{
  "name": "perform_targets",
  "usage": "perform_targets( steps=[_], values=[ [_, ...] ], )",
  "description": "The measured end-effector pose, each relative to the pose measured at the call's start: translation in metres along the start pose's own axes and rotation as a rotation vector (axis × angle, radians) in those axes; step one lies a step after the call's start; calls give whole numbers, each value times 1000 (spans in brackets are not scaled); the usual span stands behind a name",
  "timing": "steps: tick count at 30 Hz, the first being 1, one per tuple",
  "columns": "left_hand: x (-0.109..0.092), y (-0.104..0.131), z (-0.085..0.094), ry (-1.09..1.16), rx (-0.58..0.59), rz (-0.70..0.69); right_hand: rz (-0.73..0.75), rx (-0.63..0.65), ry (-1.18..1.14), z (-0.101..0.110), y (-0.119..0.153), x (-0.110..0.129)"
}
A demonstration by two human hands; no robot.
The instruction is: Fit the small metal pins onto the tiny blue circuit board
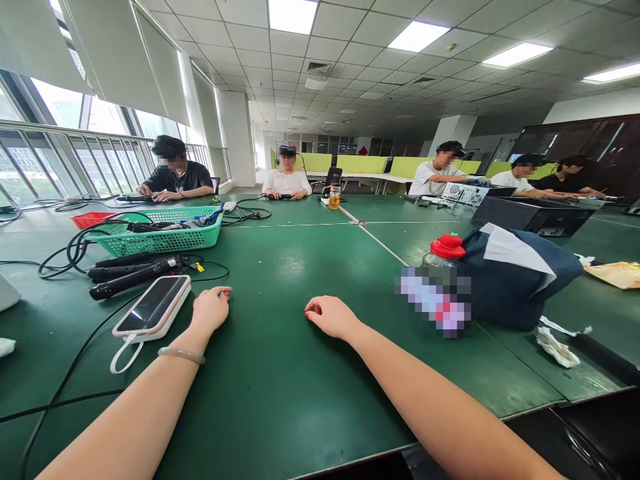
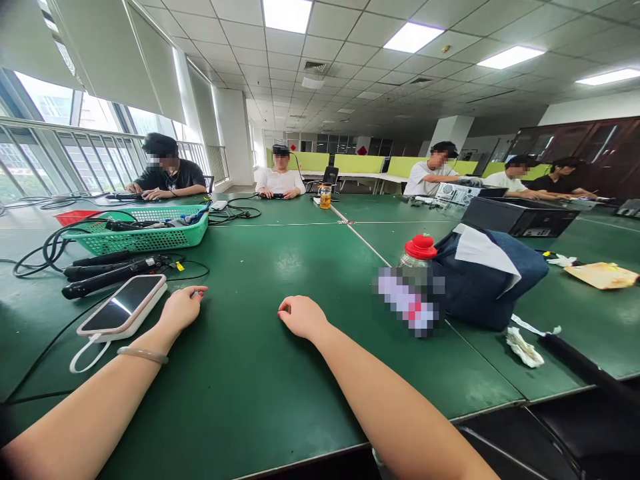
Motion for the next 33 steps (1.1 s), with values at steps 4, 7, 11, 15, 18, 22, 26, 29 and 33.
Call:
perform_targets(
  steps=[4, 7, 11, 15, 18, 22, 26, 29, 33],
  values=[
    [-23, 8, -15, 110, 63, -100, 123, 19, -6, -11, 4, 23],
    [-54, 29, -27, 237, 136, -186, 174, -6, -8, -17, 5, 35],
    [-95, 66, -37, 807, 316, -198, 188, -31, -13, -21, 5, 40],
    [-110, 84, -30, 916, 352, -217, 177, -45, -4, -22, 3, 37],
    [-102, 78, -23, 788, 257, -227, 164, -54, -8, -22, 2, 37],
    [-84, 62, -25, 672, 187, -188, 187, -45, -5, -23, 1, 39],
    [-70, 52, -36, 667, 241, -163, 265, -11, -22, -22, 3, 42],
    [-69, 51, -42, 685, 285, -185, 288, -4, -35, -20, 3, 41],
    [-80, 62, -48, 762, 357, -202, 310, -24, -60, -19, 3, 41]
  ],
)
Point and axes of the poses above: each hand's wrist, its own y-axis away from the middle knuckle, its own z-axis out of the back of the hand, x = y × z, the point moved 8 cm from there along -y, towards the middle knuckle, and after that the axes turned 2 degrees about -x, right-handed, at the moved point
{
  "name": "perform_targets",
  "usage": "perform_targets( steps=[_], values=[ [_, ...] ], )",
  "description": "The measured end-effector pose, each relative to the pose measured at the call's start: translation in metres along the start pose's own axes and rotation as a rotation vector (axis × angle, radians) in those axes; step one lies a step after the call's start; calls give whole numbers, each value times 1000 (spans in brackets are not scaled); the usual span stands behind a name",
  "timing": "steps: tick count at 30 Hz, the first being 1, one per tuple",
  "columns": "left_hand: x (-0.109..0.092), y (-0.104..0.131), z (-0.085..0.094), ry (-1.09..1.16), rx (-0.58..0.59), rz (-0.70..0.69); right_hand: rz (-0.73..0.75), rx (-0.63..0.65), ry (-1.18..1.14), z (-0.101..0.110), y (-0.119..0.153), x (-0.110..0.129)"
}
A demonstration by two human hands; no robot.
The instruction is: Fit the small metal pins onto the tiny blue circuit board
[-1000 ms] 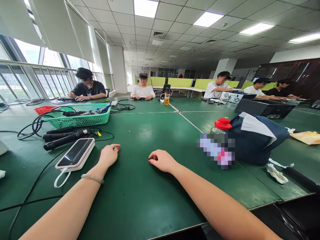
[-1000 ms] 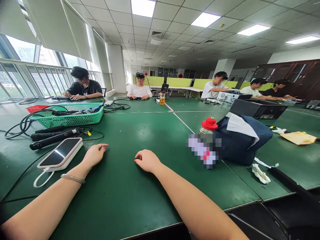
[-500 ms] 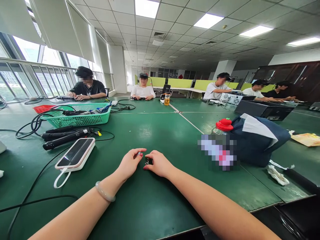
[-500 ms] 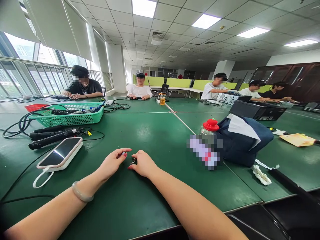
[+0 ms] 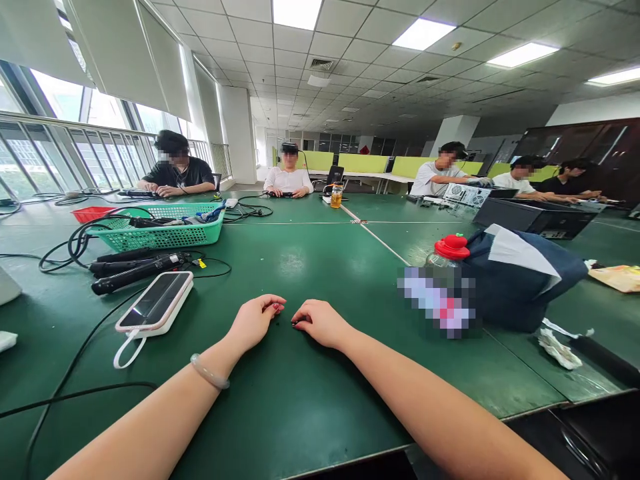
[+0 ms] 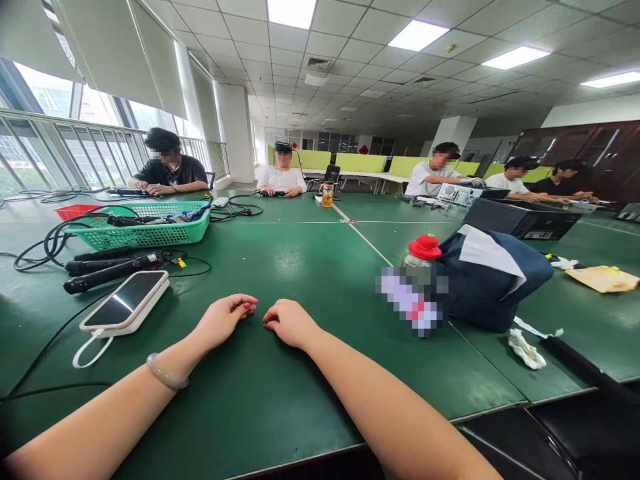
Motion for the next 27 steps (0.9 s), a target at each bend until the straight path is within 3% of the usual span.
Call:
perform_targets(
  steps=[5, 8, 11, 17, 23, 27],
  values=[
    [-12, 10, -22, 215, 122, 63, -124, -14, -276, -4, -1, -17],
    [-19, 10, -14, 143, 72, 11, -266, -17, -574, -10, -2, -33],
    [-19, 8, -5, 74, 34, -15, -316, -30, -782, -14, -4, -38],
    [-16, 8, -1, 6, 0, -1, -272, -91, -804, -9, -5, -33],
    [-16, 11, -18, 176, 100, -9, -301, -130, -1026, -5, -3, -26],
    [-20, 15, -23, 183, 119, -4, -307, -175, -1020, -1, -1, -25]
  ],
)
Point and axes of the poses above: each hand's wrist, its own y-axis away from the middle knuckle, its own z-axis out of the back of the hand, x = y × z, the point moved 8 cm from there along -y, towards the middle knuckle, and after that the axes turned 2 degrees about -x, right-handed, at the moved point
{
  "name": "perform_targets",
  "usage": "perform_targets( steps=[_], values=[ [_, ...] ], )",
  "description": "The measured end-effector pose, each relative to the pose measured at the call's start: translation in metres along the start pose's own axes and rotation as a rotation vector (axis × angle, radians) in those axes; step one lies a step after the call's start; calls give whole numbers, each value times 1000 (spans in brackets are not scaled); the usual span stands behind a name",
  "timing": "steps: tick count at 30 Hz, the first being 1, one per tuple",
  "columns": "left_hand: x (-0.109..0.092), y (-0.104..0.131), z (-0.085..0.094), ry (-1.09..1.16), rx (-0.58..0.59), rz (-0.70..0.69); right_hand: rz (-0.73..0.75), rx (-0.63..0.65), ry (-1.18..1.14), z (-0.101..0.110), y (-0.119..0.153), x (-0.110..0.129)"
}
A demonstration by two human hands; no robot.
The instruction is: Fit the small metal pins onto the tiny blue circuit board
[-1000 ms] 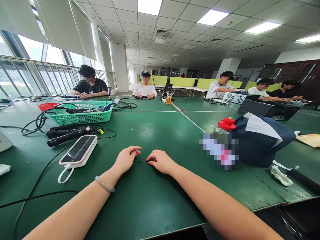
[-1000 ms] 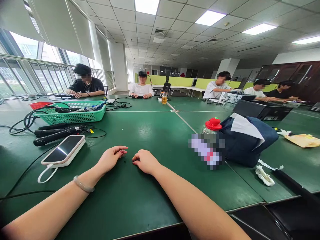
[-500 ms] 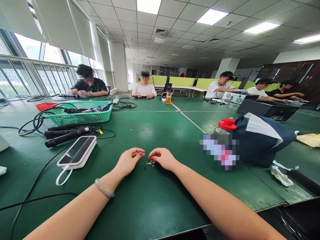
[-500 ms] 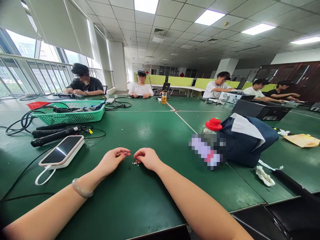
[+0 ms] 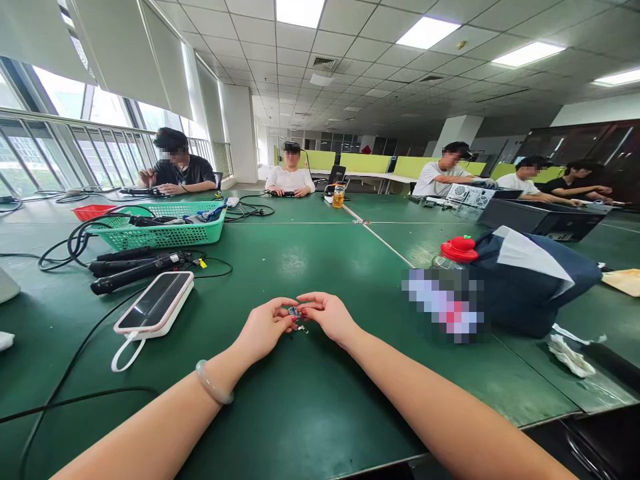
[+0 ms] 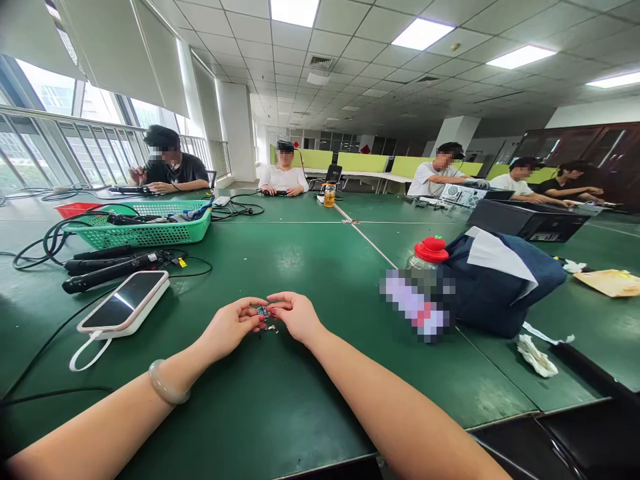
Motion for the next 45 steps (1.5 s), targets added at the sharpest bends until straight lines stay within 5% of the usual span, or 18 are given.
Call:
perform_targets(
  steps=[13, 45],
  values=[
    [-26, 7, -2, -489, -28, -197, 38, 23, 117, -3, 2, 0],
    [-29, 10, -6, -344, 39, -215, 197, -84, 327, 2, 8, 19]
  ],
)
Point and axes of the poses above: each hand's wrist, its own y-axis away from the middle knuckle, its own z-axis out of the back of the hand, x = y × z, the point moved 8 cm from there along -y, towards the middle knuckle, and after that the axes turned 2 degrees about -x, right-handed, at the moved point
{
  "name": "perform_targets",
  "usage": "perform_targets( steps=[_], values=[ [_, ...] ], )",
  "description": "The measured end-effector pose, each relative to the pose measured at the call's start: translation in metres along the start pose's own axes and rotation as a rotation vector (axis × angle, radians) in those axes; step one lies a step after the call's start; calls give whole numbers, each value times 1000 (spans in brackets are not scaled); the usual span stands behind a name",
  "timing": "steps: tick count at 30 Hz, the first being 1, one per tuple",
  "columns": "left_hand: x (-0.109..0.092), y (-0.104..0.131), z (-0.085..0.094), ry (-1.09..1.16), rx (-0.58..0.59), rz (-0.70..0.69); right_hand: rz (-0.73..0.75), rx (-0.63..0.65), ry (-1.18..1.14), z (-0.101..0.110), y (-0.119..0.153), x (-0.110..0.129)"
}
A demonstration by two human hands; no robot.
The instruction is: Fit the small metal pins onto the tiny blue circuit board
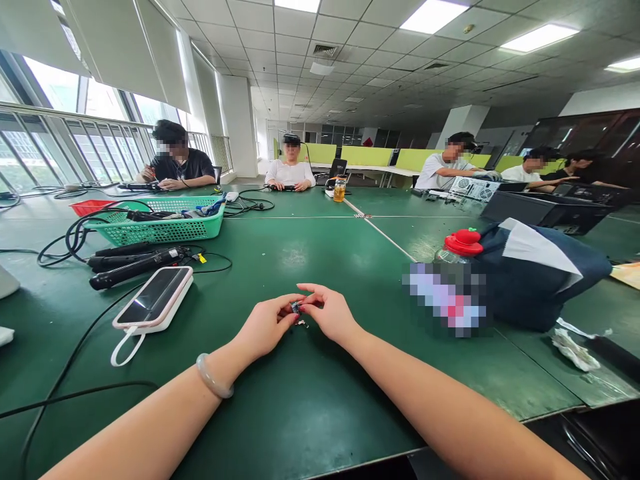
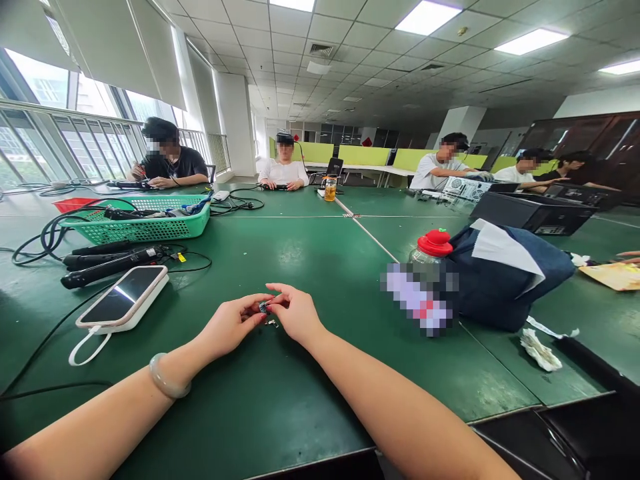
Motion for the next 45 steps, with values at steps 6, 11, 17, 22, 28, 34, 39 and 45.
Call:
perform_targets(
  steps=[6, 11, 17, 22, 28, 34, 39, 45],
  values=[
    [-2, 1, 5, -8, -62, -4, -38, 21, -122, -4, 0, -2],
    [-8, 3, 4, -40, -34, -46, -77, 112, -230, -13, 0, -7],
    [-8, 2, 2, -37, 13, -49, -113, 184, -238, -17, 1, -8],
    [6, -2, 9, -56, -54, 16, -82, 122, 247, -1, -1, -9],
    [21, -5, 13, -72, -76, 108, 94, 216, 698, -8, 3, -1],
    [27, -4, 15, -84, -106, 113, 191, 263, 838, -19, 7, 4],
    [34, -5, 11, -29, -88, 135, 224, 274, 867, -21, 7, 2],
    [34, -5, 12, -35, -74, 163, 221, 247, 833, -21, 7, -2]
  ],
)
Point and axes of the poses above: each hand's wrist, its own y-axis away from the middle knuckle, its own z-axis out of the back of the hand, x = y × z, the point moved 8 cm from there along -y, towards the middle knuckle, and after that the axes turned 2 degrees about -x, right-handed, at the moved point
